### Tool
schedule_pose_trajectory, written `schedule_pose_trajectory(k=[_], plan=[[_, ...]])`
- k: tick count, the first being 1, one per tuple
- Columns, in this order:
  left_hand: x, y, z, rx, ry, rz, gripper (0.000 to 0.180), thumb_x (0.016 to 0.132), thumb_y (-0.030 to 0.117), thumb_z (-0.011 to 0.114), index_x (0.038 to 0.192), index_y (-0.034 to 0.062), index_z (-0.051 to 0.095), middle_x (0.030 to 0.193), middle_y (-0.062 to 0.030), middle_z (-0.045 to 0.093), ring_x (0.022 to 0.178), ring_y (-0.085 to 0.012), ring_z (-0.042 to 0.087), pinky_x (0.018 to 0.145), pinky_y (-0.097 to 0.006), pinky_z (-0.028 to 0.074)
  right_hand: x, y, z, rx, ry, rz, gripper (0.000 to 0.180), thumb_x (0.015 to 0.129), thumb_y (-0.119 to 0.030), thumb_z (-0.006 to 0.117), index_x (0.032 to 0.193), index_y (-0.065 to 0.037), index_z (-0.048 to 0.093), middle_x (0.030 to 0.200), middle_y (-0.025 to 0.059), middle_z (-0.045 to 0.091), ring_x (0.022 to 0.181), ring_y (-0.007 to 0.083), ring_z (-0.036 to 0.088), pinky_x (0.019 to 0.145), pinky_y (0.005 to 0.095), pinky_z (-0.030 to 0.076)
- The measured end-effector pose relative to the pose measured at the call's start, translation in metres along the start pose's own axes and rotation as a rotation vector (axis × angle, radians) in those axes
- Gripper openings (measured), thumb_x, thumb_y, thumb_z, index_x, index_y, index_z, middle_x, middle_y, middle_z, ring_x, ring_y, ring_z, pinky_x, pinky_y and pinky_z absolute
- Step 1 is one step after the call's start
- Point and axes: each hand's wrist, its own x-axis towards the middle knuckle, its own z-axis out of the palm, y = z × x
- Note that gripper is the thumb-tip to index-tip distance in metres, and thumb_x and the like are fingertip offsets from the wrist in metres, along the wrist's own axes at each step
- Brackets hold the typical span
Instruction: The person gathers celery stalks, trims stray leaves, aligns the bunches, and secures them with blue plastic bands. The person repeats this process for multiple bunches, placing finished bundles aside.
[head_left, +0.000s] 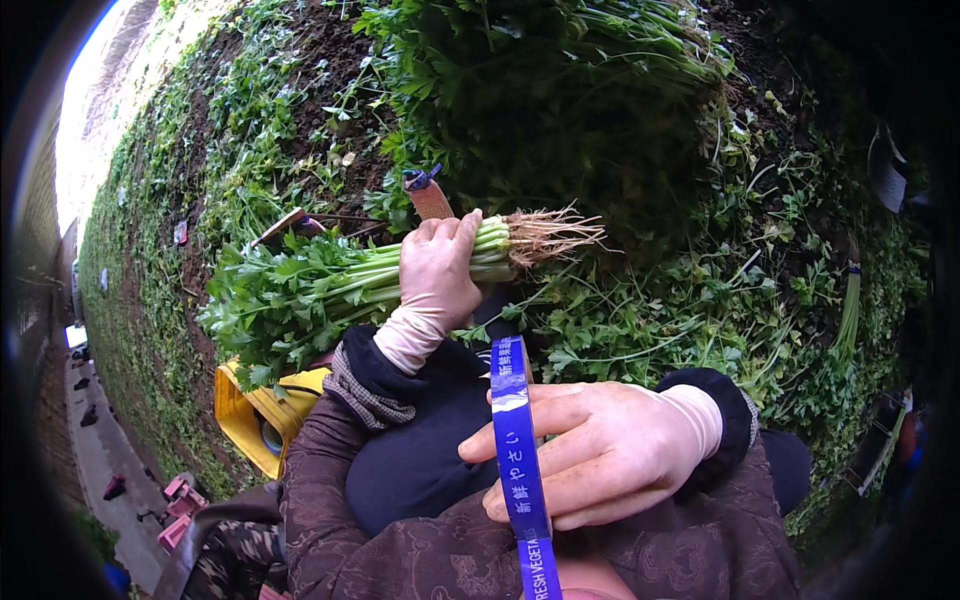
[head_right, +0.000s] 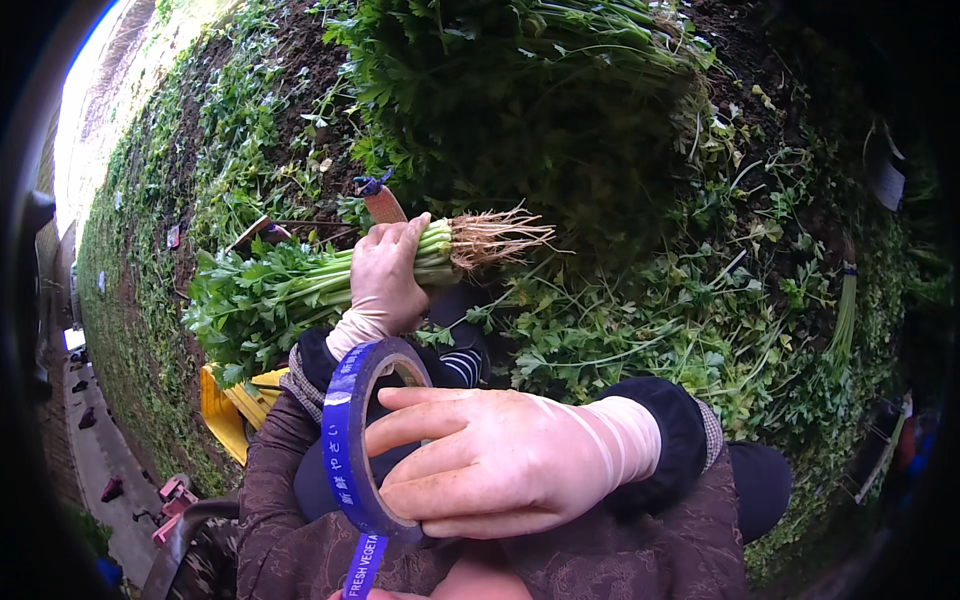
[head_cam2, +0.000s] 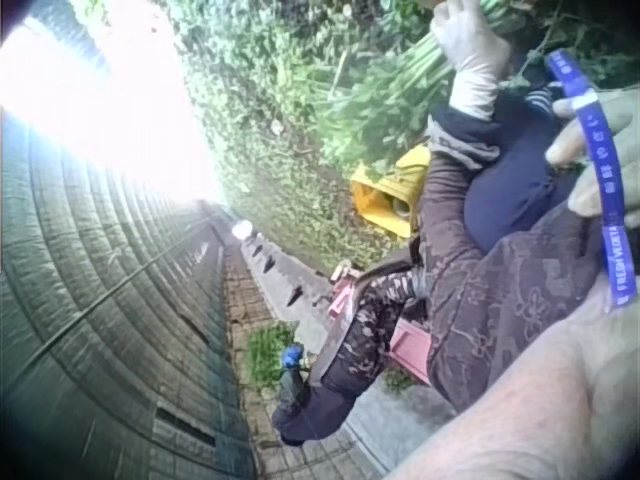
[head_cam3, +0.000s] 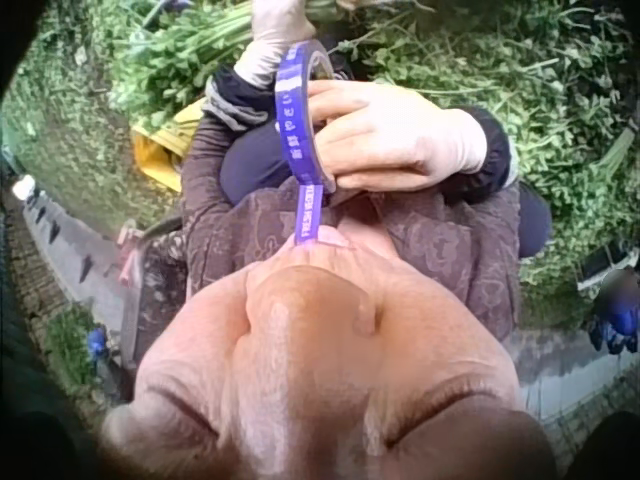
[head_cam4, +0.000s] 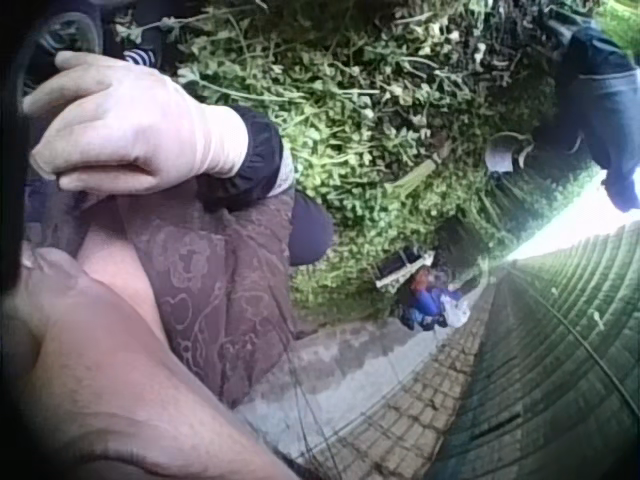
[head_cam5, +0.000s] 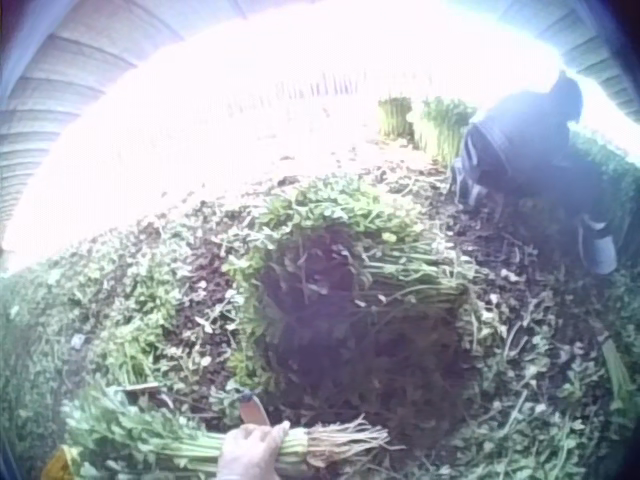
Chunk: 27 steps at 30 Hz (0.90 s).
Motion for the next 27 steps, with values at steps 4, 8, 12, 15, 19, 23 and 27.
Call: schedule_pose_trajectory(k=[4, 8, 12, 15, 19, 23, 27], plan=[[-0.002, 0.0, 0.007, -0.027, 0.112, 0.048, 0.063, 0.064, 0.013, 0.073, 0.124, 0.002, 0.058, 0.114, -0.0128, 0.061, 0.115, -0.0333, 0.054, 0.1, -0.045, 0.042, -0.004, 0.001, -0.001, -0.034, -0.024, 0.028, 0.029, 0.092, -0.014, 0.067, 0.118, -0.002, 0.065, 0.117, 0.0106, 0.069, 0.125, 0.0402, 0.056, 0.113, 0.0576, 0.03], [-0.004, -0.003, 0.015, -0.023, 0.166, 0.065, 0.056, 0.067, 0.009, 0.07, 0.122, 0.0024, 0.059, 0.108, -0.0132, 0.065, 0.108, -0.0328, 0.06, 0.098, -0.044, 0.045, -0.002, -0.013, -0.003, 0.014, -0.011, 0.102, 0.031, 0.093, -0.013, 0.063, 0.121, 0.001, 0.065, 0.115, 0.0115, 0.07, 0.126, 0.0395, 0.056, 0.117, 0.0569, 0.023], [-0.005, -0.005, 0.015, -0.025, 0.171, 0.105, 0.058, 0.065, 0.013, 0.073, 0.12, 0.0031, 0.059, 0.106, -0.0123, 0.066, 0.101, -0.0311, 0.063, 0.091, -0.042, 0.048, 0.0, -0.023, -0.014, -0.102, -0.022, 0.081, 0.03, 0.091, -0.012, 0.065, 0.119, -0.002, 0.068, 0.11, 0.0099, 0.072, 0.125, 0.038, 0.058, 0.118, 0.0551, 0.021], [-0.007, -0.005, 0.014, -0.179, 0.216, 0.09, 0.059, 0.064, 0.018, 0.076, 0.119, 0.0036, 0.059, 0.104, -0.0123, 0.066, 0.097, -0.031, 0.063, 0.087, -0.043, 0.048, 0.0, 0.0, -0.041, -0.258, 0.046, 0.089, 0.03, 0.087, -0.003, 0.066, 0.118, -0.001, 0.067, 0.111, 0.0117, 0.071, 0.124, 0.0332, 0.058, 0.113, 0.049, 0.032], [-0.008, -0.005, 0.012, -0.066, 0.165, 0.113, 0.061, 0.068, 0.029, 0.081, 0.119, 0.0037, 0.059, 0.105, -0.0127, 0.066, 0.097, -0.0315, 0.064, 0.087, -0.044, 0.049, -0.001, 0.09, -0.095, -0.082, 0.361, 0.438, 0.035, 0.092, -0.003, 0.066, 0.126, 0.004, 0.06, 0.118, 0.012, 0.068, 0.112, 0.0179, 0.063, 0.099, 0.0315, 0.05], [-0.005, -0.006, 0.011, -0.068, 0.175, 0.118, 0.074, 0.064, 0.027, 0.084, 0.128, 0.0032, 0.055, 0.109, -0.0147, 0.065, 0.101, -0.0337, 0.063, 0.091, -0.044, 0.047, -0.012, 0.175, -0.125, 0.145, 0.495, 0.733, 0.037, 0.095, -0.016, 0.067, 0.126, 0.003, 0.061, 0.117, 0.0087, 0.069, 0.109, 0.0144, 0.064, 0.1, 0.029, 0.049], [-0.004, -0.006, 0.01, -0.119, 0.165, 0.135, 0.072, 0.065, 0.019, 0.079, 0.129, -0.0006, 0.053, 0.107, -0.0141, 0.065, 0.096, -0.0306, 0.063, 0.087, -0.041, 0.048, -0.028, 0.211, -0.117, 0.463, 0.51, 0.682, 0.034, 0.094, -0.018, 0.068, 0.121, 0.003, 0.064, 0.112, 0.0096, 0.07, 0.104, 0.014, 0.066, 0.097, 0.0289, 0.05]])
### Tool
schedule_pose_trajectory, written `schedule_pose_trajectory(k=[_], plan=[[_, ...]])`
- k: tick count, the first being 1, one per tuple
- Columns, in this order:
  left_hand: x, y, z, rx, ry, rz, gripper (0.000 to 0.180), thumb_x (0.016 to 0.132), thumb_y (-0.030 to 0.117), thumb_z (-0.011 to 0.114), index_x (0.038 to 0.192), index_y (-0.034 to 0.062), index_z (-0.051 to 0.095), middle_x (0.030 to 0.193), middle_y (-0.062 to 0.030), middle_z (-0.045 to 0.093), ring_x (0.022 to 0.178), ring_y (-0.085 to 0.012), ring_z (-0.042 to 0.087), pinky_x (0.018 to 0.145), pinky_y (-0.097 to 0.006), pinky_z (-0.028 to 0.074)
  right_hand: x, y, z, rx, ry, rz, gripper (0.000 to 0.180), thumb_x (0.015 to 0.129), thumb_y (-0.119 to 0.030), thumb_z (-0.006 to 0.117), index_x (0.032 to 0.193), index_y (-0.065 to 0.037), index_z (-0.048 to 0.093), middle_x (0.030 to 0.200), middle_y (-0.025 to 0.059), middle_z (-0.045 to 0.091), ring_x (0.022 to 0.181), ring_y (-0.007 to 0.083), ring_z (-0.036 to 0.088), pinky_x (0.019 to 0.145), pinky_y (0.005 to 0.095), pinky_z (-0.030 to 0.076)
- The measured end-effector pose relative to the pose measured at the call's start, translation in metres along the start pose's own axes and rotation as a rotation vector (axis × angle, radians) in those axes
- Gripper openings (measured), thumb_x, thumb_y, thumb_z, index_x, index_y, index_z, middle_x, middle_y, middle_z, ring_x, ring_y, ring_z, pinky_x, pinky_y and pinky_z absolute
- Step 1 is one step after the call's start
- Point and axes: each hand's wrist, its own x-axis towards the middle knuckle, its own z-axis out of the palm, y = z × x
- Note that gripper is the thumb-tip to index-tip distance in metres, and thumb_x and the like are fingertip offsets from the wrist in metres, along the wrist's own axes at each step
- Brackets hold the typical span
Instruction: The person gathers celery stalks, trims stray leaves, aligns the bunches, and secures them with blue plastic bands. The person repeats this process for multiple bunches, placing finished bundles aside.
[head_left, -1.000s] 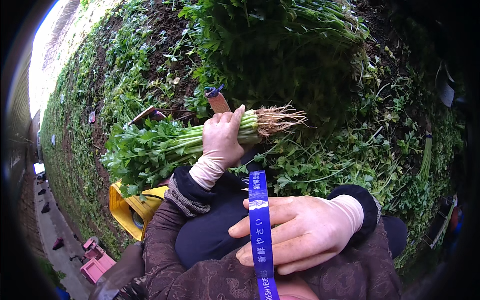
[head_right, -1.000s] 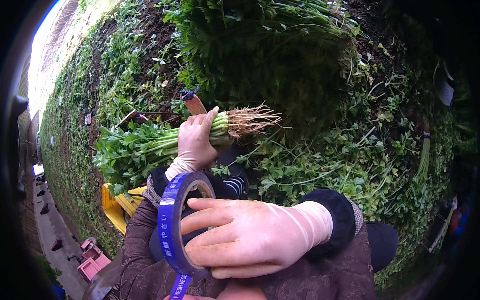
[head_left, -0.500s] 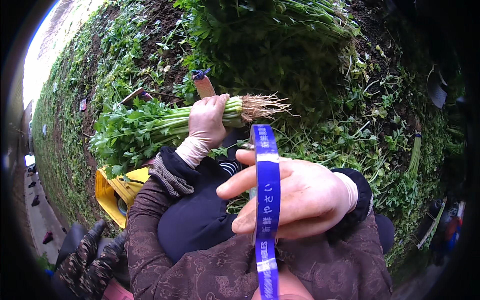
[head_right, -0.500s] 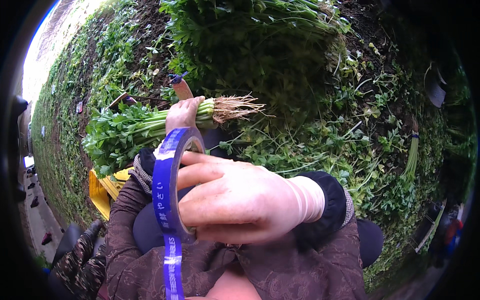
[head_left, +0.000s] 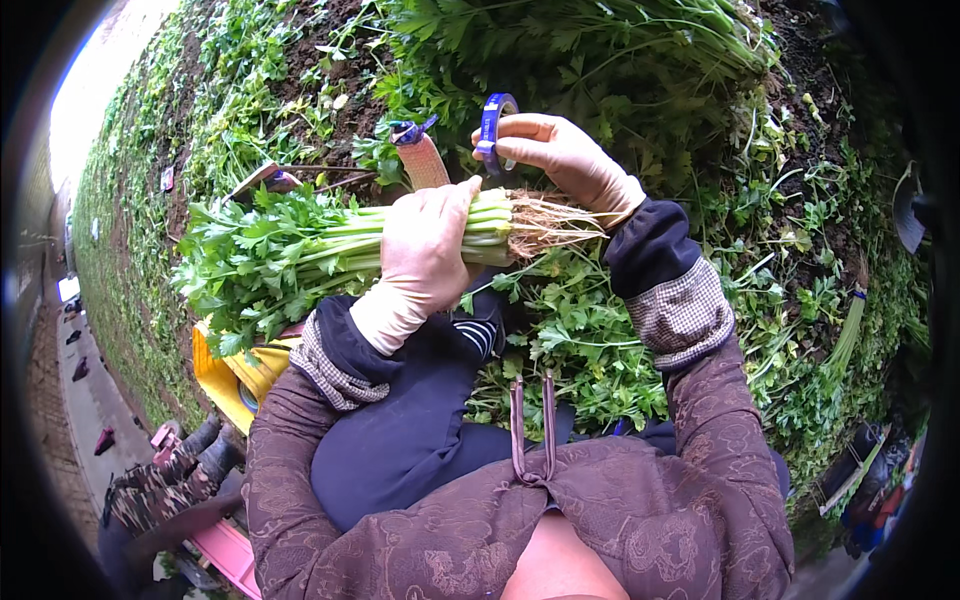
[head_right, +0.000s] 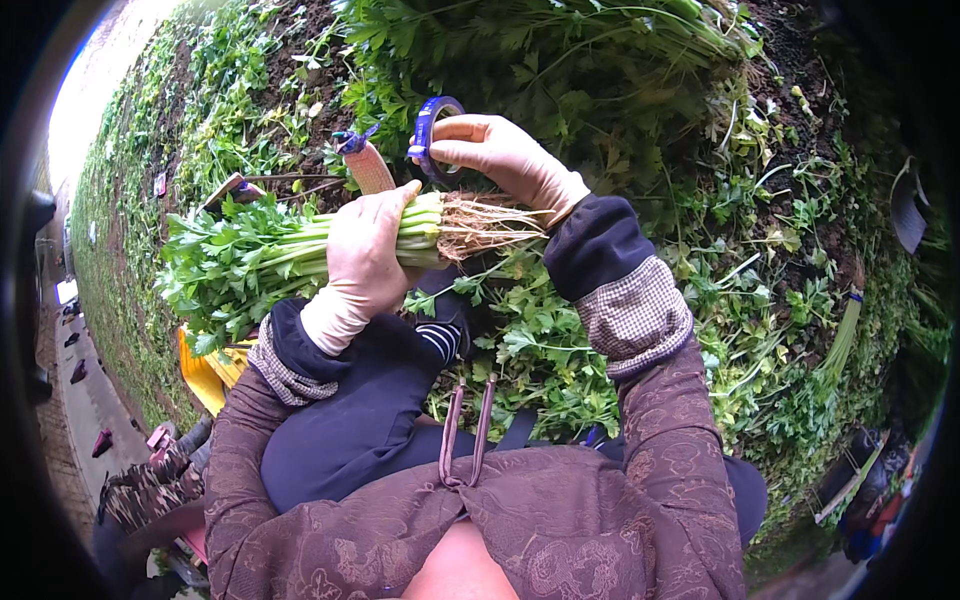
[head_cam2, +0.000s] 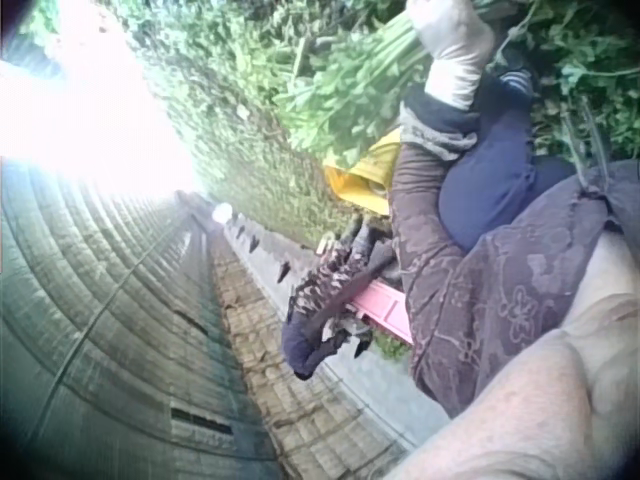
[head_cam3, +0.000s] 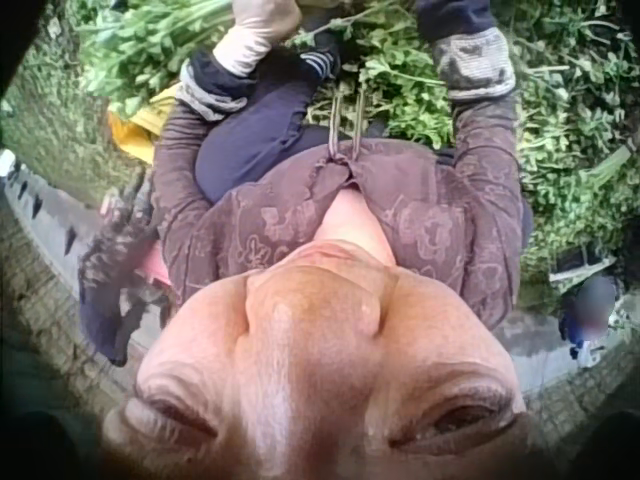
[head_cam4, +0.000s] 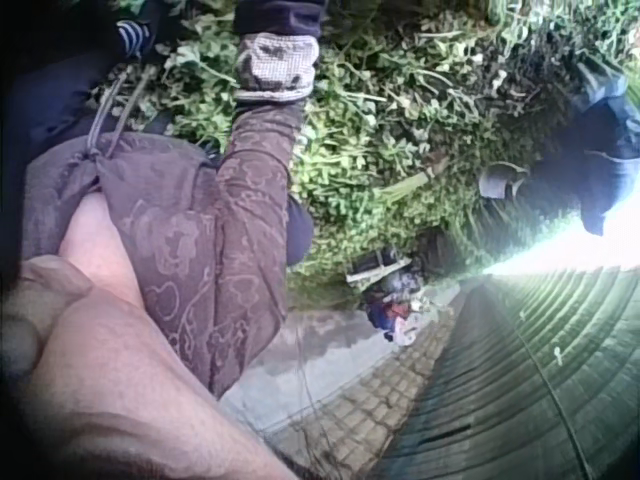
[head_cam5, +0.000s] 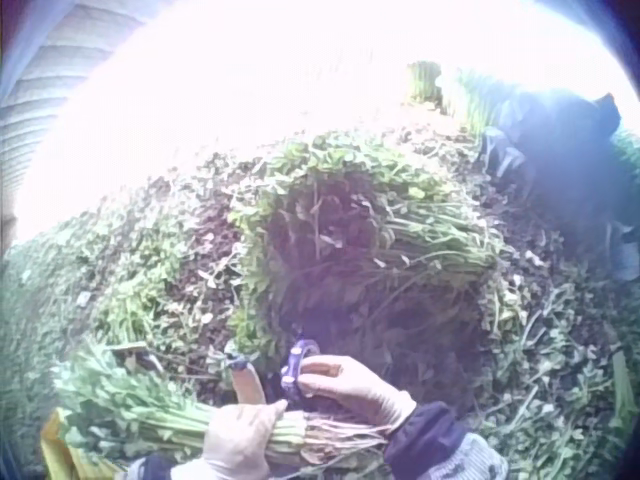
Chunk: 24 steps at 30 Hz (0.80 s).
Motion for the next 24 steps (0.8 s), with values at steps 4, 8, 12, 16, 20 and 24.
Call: schedule_pose_trajectory(k=[4, 8, 12, 16, 20, 24], plan=[[0.0, 0.001, 0.001, 0.003, 0.01, -0.015, 0.079, 0.062, 0.022, 0.083, 0.13, -0.0024, 0.052, 0.103, -0.0139, 0.064, 0.093, -0.0299, 0.063, 0.084, -0.041, 0.048, 0.001, 0.015, 0.006, 0.089, -0.015, 0.066, 0.033, 0.091, -0.013, 0.071, 0.119, 0.004, 0.064, 0.11, 0.0092, 0.07, 0.098, 0.0135, 0.067, 0.091, 0.0285, 0.054], [-0.001, 0.001, 0.002, -0.034, 0.017, -0.058, 0.101, 0.055, 0.027, 0.09, 0.141, -0.0007, 0.044, 0.107, -0.0149, 0.064, 0.096, -0.0332, 0.063, 0.087, -0.043, 0.048, -0.001, 0.018, 0.006, 0.03, -0.031, 0.126, 0.033, 0.09, -0.016, 0.073, 0.115, 0.004, 0.066, 0.105, 0.0065, 0.07, 0.094, 0.0114, 0.065, 0.086, 0.0274, 0.053], [-0.002, 0.002, 0.001, -0.037, -0.015, -0.109, 0.111, 0.055, 0.028, 0.091, 0.147, -0.0017, 0.036, 0.106, -0.0152, 0.064, 0.094, -0.0338, 0.063, 0.085, -0.044, 0.049, -0.003, 0.017, 0.005, 0.033, -0.038, 0.132, 0.032, 0.09, -0.015, 0.073, 0.115, 0.004, 0.066, 0.104, 0.007, 0.07, 0.093, 0.0114, 0.065, 0.086, 0.0273, 0.054], [0.0, 0.001, 0.0, -0.087, -0.003, -0.096, 0.108, 0.056, 0.028, 0.091, 0.146, 0.0002, 0.038, 0.108, -0.0144, 0.064, 0.095, -0.0336, 0.063, 0.086, -0.043, 0.049, -0.001, 0.012, 0.006, -0.049, -0.04, 0.165, 0.031, 0.091, -0.014, 0.071, 0.115, 0.004, 0.067, 0.104, 0.0067, 0.07, 0.092, 0.0105, 0.066, 0.086, 0.0269, 0.054], [0.001, -0.001, 0.0, -0.041, 0.005, -0.008, 0.095, 0.057, 0.027, 0.09, 0.139, 0.0047, 0.048, 0.11, -0.0125, 0.065, 0.098, -0.033, 0.063, 0.088, -0.043, 0.048, 0.002, 0.008, -0.002, -0.147, -0.13, 0.191, 0.027, 0.091, -0.012, 0.071, 0.111, 0.004, 0.066, 0.103, 0.0057, 0.07, 0.092, 0.0101, 0.064, 0.086, 0.0259, 0.054], [0.001, -0.002, 0.001, -0.045, 0.021, -0.017, 0.082, 0.057, 0.027, 0.089, 0.129, 0.0079, 0.055, 0.112, -0.0115, 0.065, 0.099, -0.0325, 0.063, 0.089, -0.043, 0.048, 0.005, 0.023, -0.013, -0.138, -0.179, 0.109, 0.03, 0.091, -0.015, 0.071, 0.113, 0.003, 0.067, 0.099, 0.0041, 0.07, 0.086, 0.008, 0.064, 0.08, 0.0243, 0.054]])
